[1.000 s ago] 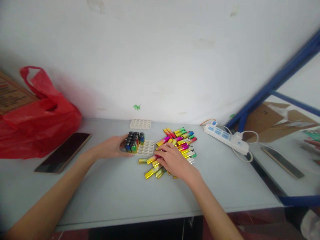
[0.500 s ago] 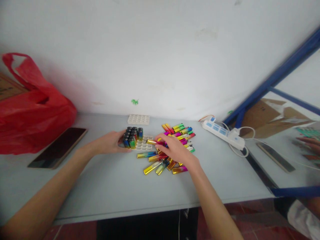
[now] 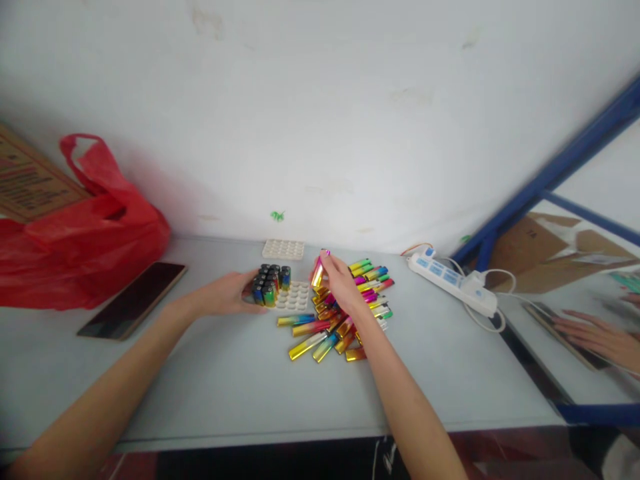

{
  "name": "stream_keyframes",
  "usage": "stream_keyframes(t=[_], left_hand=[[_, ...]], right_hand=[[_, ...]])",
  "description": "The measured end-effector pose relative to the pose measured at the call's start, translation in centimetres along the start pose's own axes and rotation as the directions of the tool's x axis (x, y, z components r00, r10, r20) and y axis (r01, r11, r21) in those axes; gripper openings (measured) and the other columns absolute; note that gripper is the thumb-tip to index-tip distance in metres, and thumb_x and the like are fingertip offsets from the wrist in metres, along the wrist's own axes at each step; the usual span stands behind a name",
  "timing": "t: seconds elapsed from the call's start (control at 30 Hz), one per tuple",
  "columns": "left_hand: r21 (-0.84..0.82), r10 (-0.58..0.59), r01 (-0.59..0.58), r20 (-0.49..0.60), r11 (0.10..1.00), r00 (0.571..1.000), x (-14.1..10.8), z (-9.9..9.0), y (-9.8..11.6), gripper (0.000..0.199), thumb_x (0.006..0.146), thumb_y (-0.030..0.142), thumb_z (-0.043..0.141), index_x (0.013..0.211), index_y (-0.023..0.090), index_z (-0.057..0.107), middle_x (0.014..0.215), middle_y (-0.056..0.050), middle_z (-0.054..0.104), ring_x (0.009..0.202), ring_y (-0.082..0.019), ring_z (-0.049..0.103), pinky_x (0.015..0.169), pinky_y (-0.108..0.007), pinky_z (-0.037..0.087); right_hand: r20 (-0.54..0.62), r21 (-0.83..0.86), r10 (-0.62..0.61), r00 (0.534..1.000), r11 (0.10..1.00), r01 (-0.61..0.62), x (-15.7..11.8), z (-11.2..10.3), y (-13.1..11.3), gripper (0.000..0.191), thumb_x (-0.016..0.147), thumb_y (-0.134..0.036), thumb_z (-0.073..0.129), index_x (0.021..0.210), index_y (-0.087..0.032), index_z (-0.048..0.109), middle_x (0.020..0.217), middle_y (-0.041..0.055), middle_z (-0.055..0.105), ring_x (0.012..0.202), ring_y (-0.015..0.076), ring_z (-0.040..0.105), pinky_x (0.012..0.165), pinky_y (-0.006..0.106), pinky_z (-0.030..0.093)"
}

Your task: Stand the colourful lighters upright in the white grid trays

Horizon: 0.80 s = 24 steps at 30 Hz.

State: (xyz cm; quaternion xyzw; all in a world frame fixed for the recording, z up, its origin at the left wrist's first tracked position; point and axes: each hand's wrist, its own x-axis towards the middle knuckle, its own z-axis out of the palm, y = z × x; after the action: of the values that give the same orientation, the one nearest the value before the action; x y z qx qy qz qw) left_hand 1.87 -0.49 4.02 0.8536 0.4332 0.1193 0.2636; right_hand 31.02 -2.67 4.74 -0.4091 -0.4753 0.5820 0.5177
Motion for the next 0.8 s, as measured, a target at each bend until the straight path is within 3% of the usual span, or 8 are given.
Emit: stream_keyframes(t=[0.13,0.23,0.3,0.4,0.5,0.63,0.8], left_hand=[[0.084,-0.083,0.077,0.073,0.994,0.994,-0.1,-0.3,0.9,0.078,0.077,0.071,0.076,0.135,0.020,0.059,0.102,-0.008,0.079,0.082,-0.027,0.072,0.071,-0.033,0.052],[0.083,-0.096,0.089,0.076,0.993,0.992,-0.2,-0.5,1.4,0.078,0.077,0.069,0.077,0.133,0.018,0.060,0.099,-0.008,0.078,0.080,-0.026,0.071,0.069,-0.031,0.049],[0.072,-0.101,0.095,0.080,0.993,0.992,-0.3,-0.5,1.5,0.077,0.078,0.068,0.078,0.133,0.017,0.060,0.094,-0.007,0.077,0.077,-0.025,0.070,0.067,-0.031,0.047],[0.059,-0.096,0.091,0.090,0.994,0.991,-0.3,-0.6,1.5,0.075,0.079,0.068,0.077,0.133,0.019,0.060,0.091,-0.004,0.075,0.075,-0.023,0.068,0.065,-0.030,0.046],[0.054,-0.102,0.097,0.098,0.994,0.990,-0.4,-0.7,1.6,0.073,0.079,0.070,0.076,0.129,0.019,0.060,0.087,-0.002,0.073,0.072,-0.022,0.066,0.063,-0.029,0.044],[0.061,-0.125,0.119,0.101,0.991,0.987,-0.4,-0.7,1.6,0.070,0.078,0.069,0.076,0.125,0.020,0.060,0.084,-0.001,0.072,0.071,-0.022,0.065,0.062,-0.029,0.042],[0.096,-0.132,0.123,0.093,0.988,0.987,-0.5,-0.6,1.7,0.067,0.079,0.070,0.075,0.121,0.020,0.061,0.081,0.000,0.069,0.068,-0.021,0.061,0.061,-0.030,0.040]], right_hand=[[0.133,0.019,0.007,0.991,1.000,-0.009,-0.3,0.7,0.3,0.055,0.083,-0.076,0.077,0.090,-0.024,0.059,0.069,-0.0073,0.051,0.055,0.0103,0.051,0.051,0.022,0.046],[0.106,-0.083,0.038,0.994,0.996,-0.029,-0.6,0.9,0.7,0.056,0.086,-0.079,0.071,0.087,-0.025,0.056,0.063,-0.0108,0.035,0.047,0.0079,0.031,0.042,0.020,0.027],[0.054,-0.227,0.010,0.999,0.974,0.003,-0.8,0.9,1.0,0.058,0.090,-0.080,0.065,0.079,-0.025,0.052,0.061,-0.0096,0.033,0.048,0.0093,0.028,0.043,0.023,0.022],[-0.034,-0.451,-0.119,0.992,0.888,0.091,-1.2,1.2,1.5,0.062,0.096,-0.077,0.057,0.065,-0.025,0.043,0.058,-0.0059,0.036,0.054,0.0123,0.034,0.049,0.027,0.026],[-0.084,-0.598,-0.193,0.978,0.795,0.105,-1.7,1.7,1.7,0.060,0.097,-0.069,0.055,0.058,-0.026,0.036,0.055,-0.0053,0.034,0.056,0.0130,0.033,0.053,0.030,0.026],[-0.056,-0.696,-0.276,0.959,0.700,0.161,-2.5,2.0,1.5,0.047,0.094,-0.053,0.054,0.059,-0.026,0.036,0.053,-0.0052,0.038,0.056,0.0134,0.035,0.057,0.031,0.028],[-0.051,-0.732,-0.306,0.951,0.659,0.173,-2.9,2.2,1.4,0.037,0.093,-0.045,0.050,0.063,-0.026,0.042,0.054,-0.0043,0.045,0.057,0.0142,0.042,0.059,0.030,0.031]])
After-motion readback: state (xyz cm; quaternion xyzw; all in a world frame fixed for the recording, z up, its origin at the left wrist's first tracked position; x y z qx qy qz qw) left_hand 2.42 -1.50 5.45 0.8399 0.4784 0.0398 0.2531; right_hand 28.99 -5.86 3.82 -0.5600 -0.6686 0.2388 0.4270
